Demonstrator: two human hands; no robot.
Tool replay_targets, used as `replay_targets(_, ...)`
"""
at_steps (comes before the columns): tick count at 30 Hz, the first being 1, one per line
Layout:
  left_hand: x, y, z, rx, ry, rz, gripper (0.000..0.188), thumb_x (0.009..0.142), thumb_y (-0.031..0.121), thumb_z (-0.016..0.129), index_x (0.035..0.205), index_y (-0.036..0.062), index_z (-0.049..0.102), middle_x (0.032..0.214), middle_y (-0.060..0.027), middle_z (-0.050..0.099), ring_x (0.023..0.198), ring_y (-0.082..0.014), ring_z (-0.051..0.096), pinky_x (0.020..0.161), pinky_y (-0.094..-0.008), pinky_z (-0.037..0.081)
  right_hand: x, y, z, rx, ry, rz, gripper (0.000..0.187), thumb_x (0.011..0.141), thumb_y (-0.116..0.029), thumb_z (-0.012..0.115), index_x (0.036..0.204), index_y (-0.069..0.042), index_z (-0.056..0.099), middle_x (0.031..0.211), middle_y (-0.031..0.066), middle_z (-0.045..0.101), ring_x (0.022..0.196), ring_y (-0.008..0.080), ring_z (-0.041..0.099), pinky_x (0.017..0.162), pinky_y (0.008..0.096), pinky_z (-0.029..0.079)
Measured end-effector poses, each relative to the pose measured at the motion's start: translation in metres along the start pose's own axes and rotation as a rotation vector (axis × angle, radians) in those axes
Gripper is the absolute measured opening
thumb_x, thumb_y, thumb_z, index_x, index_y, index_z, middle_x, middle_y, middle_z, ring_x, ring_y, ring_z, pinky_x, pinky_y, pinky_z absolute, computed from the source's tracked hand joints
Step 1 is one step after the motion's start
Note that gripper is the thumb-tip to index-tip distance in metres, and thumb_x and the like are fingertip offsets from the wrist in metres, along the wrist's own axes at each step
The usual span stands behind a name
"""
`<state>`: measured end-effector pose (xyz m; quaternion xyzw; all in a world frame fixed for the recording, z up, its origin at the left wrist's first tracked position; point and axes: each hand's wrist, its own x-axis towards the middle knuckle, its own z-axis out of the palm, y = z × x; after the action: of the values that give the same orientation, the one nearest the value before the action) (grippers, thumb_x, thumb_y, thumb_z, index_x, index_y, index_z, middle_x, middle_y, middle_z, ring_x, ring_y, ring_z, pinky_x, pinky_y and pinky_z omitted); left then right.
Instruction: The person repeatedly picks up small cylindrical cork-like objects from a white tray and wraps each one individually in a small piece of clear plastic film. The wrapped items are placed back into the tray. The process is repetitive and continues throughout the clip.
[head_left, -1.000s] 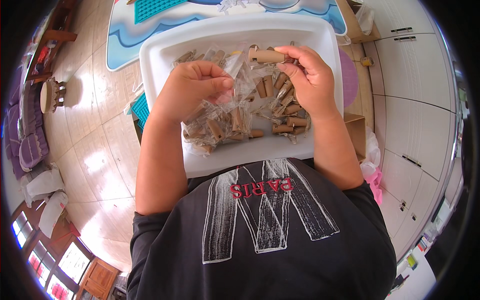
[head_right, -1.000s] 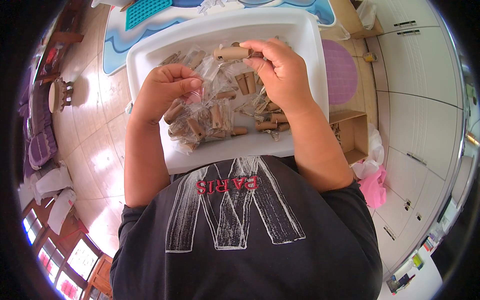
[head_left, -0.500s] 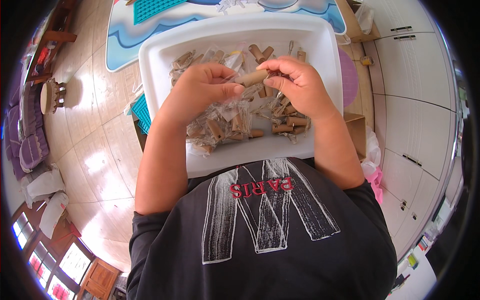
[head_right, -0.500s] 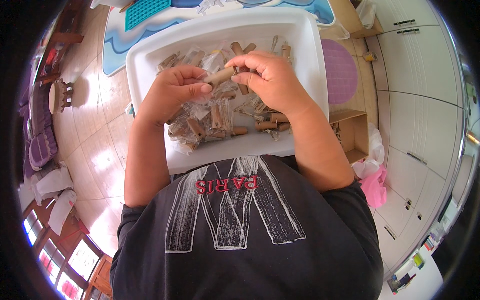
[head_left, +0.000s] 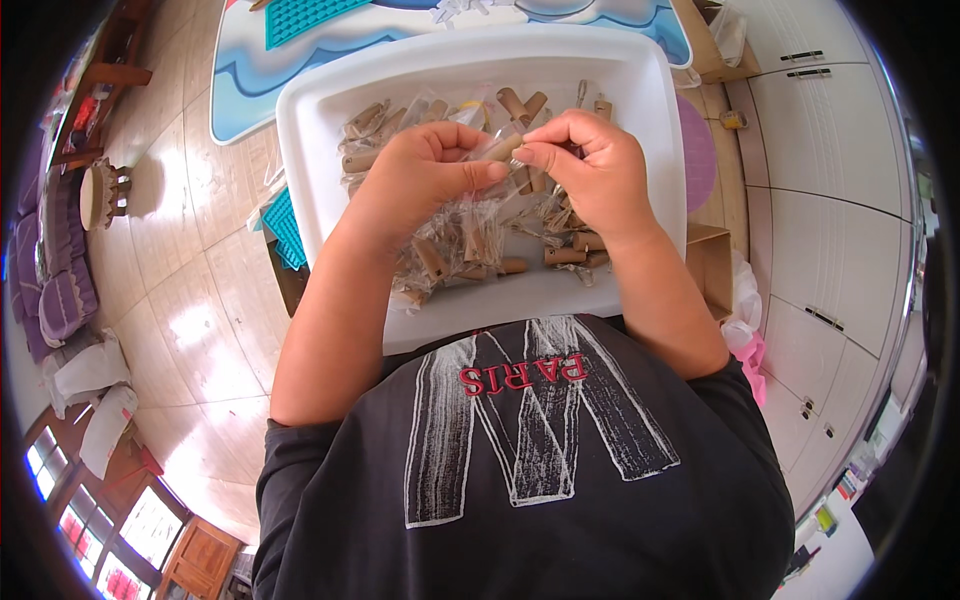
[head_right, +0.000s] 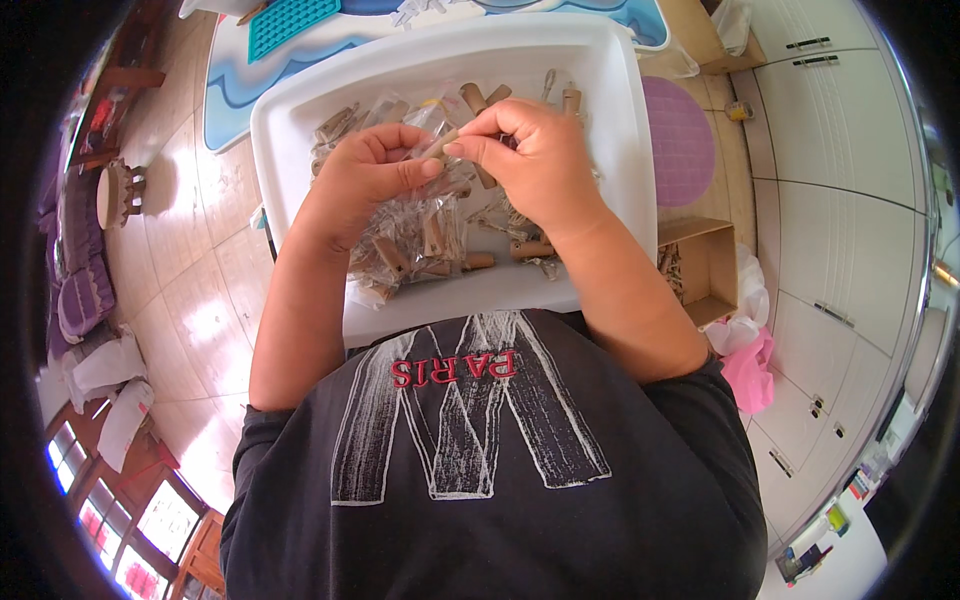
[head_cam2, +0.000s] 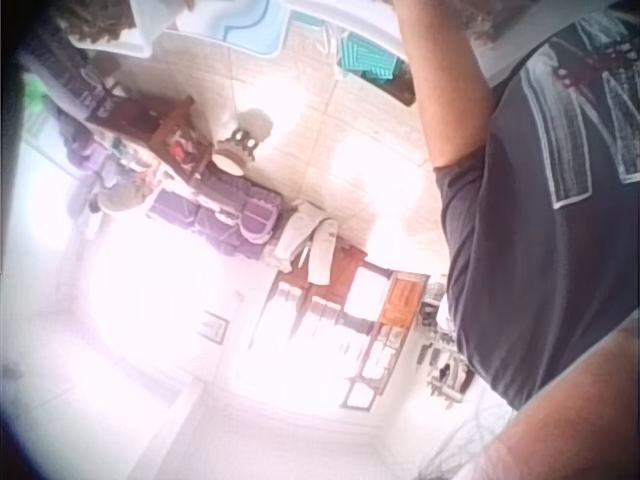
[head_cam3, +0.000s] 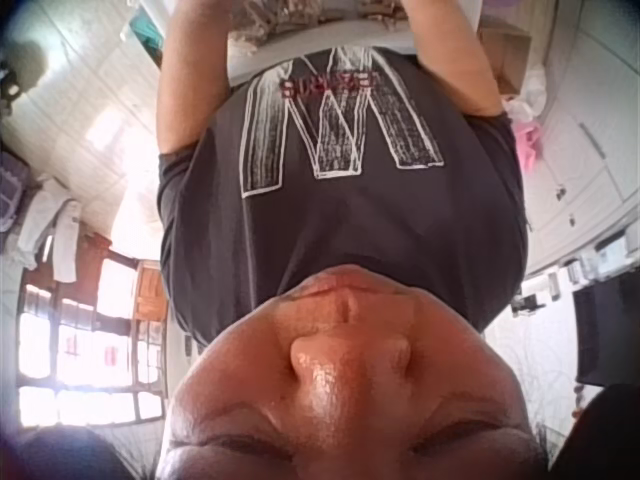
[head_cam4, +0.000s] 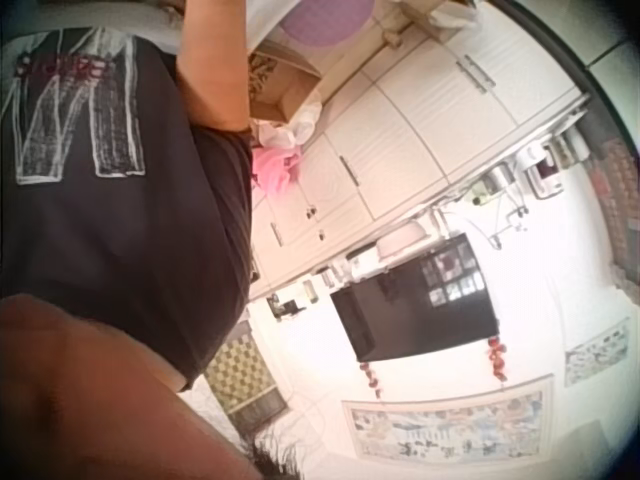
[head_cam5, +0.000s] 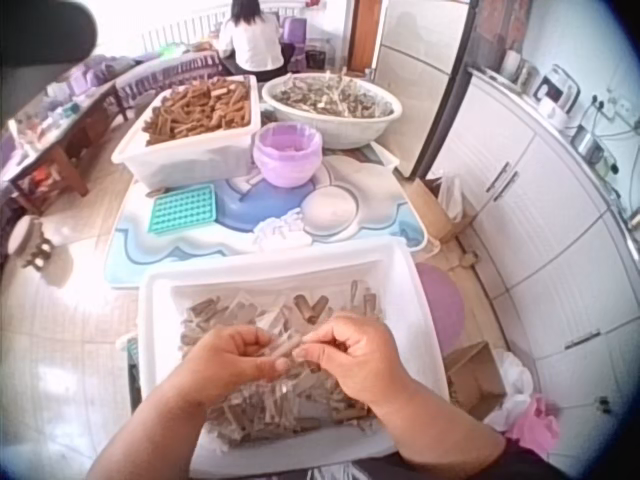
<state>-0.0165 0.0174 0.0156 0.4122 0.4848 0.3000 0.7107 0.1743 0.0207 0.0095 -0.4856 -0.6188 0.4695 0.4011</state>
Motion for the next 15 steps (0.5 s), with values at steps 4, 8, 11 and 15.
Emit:
replay_targets(4,0.000,0.002,0.001,-0.055,-0.023,-0.033,0.031,0.077,0.011,0.068,0.103,-0.0011,0.058,0.084,-0.0017,0.061,0.075,-0.0071,0.056,0.068,-0.0195,0.044,0.000,0.004,0.006,-0.052,0.034,-0.053,0.010,0.072,-0.010,0.072,0.075,-0.002,0.066,0.069,0.0002,0.053,0.058,0.0088,0.047,0.052,0.0233,0.039)
replay_targets(8,0.002,-0.004,0.002,-0.259,0.008,-0.012,0.034,0.077,0.012,0.069,0.106,-0.0008,0.055,0.085,-0.0034,0.064,0.075,-0.0096,0.060,0.067,-0.0198,0.045,0.002,0.008,0.004,-0.069,0.010,-0.145,0.012,0.075,-0.014,0.071,0.081,-0.004,0.068,0.079,0.0024,0.054,0.063,0.0100,0.049,0.057,0.0226,0.040)
replay_targets(11,0.006,-0.010,-0.001,-0.307,0.051,0.011,0.031,0.078,0.012,0.068,0.105,0.0024,0.056,0.088,-0.0014,0.063,0.078,-0.0085,0.059,0.066,-0.0191,0.044,0.000,0.010,0.004,-0.044,-0.018,-0.148,0.015,0.076,-0.017,0.071,0.086,-0.006,0.068,0.089,0.0038,0.055,0.067,0.0102,0.050,0.060,0.0218,0.041)
replay_targets(15,0.009,-0.013,0.008,-0.401,0.051,0.026,0.021,0.080,0.010,0.065,0.099,0.0043,0.057,0.090,-0.0011,0.062,0.081,-0.0083,0.058,0.069,-0.0211,0.044,0.001,0.011,0.007,0.041,0.056,-0.039,0.018,0.078,-0.017,0.069,0.090,-0.005,0.067,0.095,0.0034,0.058,0.067,0.0081,0.050,0.061,0.0208,0.041)
